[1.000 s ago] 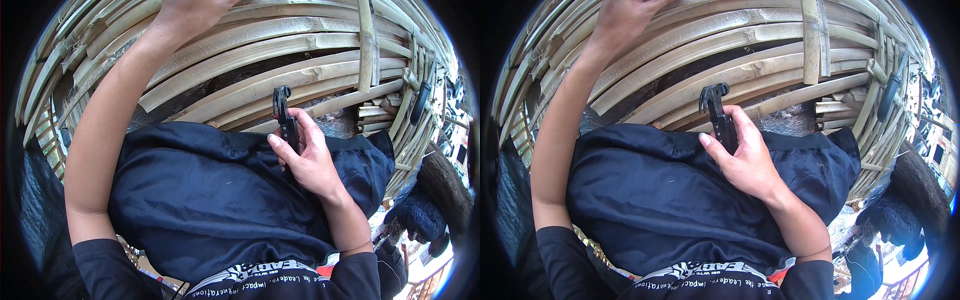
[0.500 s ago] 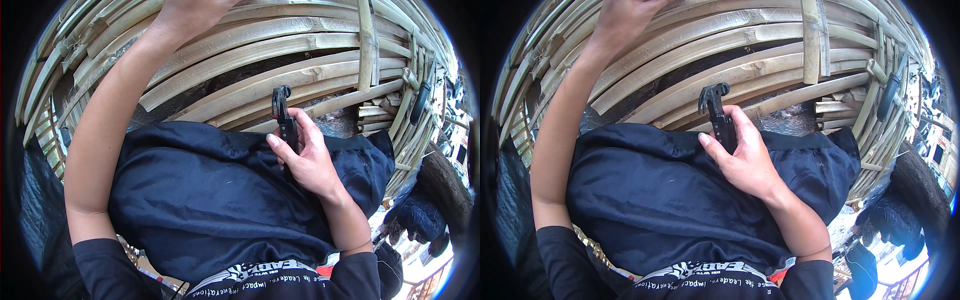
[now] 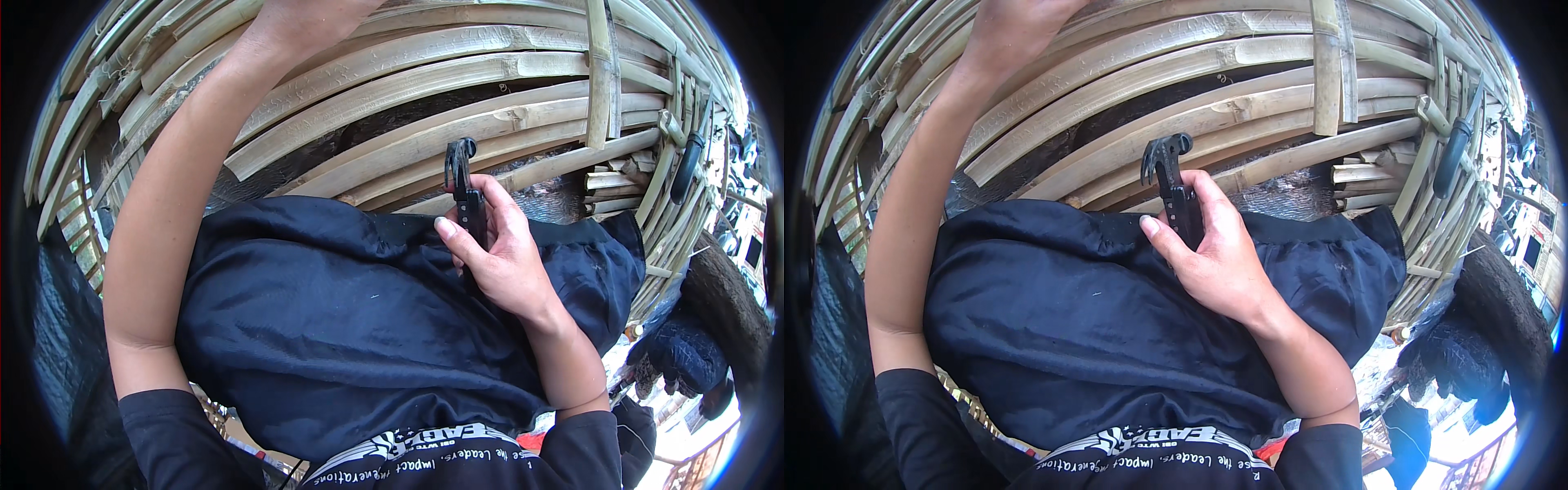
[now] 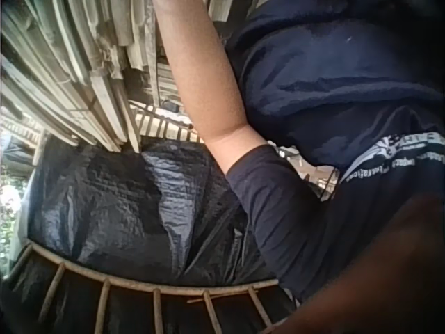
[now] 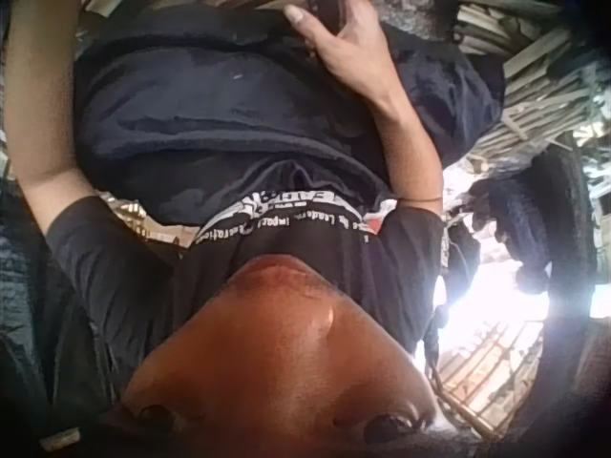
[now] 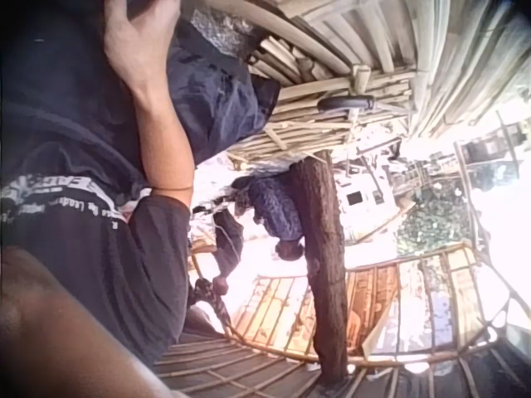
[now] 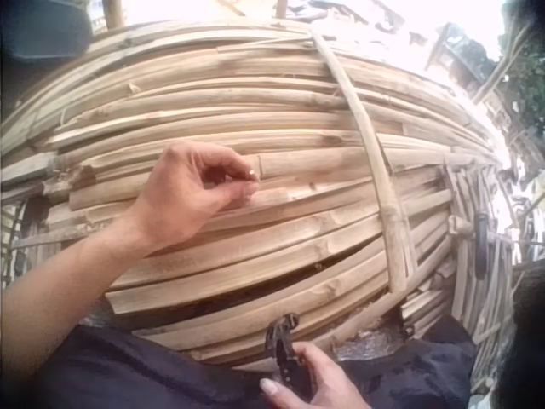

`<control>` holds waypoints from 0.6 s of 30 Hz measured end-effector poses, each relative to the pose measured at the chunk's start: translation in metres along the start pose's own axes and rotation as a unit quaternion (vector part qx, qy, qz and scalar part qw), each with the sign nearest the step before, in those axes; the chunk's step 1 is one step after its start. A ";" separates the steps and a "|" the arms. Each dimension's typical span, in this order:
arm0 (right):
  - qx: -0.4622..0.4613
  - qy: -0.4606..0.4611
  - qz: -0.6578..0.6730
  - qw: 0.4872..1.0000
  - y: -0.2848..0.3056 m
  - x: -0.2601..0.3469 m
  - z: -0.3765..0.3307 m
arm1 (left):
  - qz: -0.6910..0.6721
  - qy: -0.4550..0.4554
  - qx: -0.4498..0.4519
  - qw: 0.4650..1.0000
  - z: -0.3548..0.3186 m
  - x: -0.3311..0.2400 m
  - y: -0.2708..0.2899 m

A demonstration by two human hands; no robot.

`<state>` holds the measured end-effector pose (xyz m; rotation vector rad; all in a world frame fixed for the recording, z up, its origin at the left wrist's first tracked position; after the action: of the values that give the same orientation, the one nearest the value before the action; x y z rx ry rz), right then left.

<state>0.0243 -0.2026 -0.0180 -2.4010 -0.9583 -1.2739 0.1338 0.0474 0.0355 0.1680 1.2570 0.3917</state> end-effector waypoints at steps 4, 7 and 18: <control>0.001 -0.002 -0.001 1.000 0.000 0.000 0.001 | 0.005 0.000 0.000 1.000 -0.001 0.000 0.000; 0.004 -0.006 0.004 1.000 -0.001 -0.001 0.001 | -0.007 0.003 -0.003 1.000 -0.001 0.000 0.000; 0.004 -0.007 -0.011 1.000 -0.001 -0.002 0.001 | -0.008 0.007 -0.005 1.000 -0.001 0.003 0.000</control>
<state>0.0234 -0.2021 -0.0205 -2.4019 -0.9945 -1.2604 0.1340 0.0486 0.0323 0.1461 1.2686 0.3862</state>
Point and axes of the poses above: each hand's wrist, its own z-axis towards the middle knuckle, its own y-axis out of the back of the hand, x = y × z, the point moved 7 cm from there along z, towards the middle knuckle, and after that the axes turned 2 degrees about -z, right-handed, at the moved point
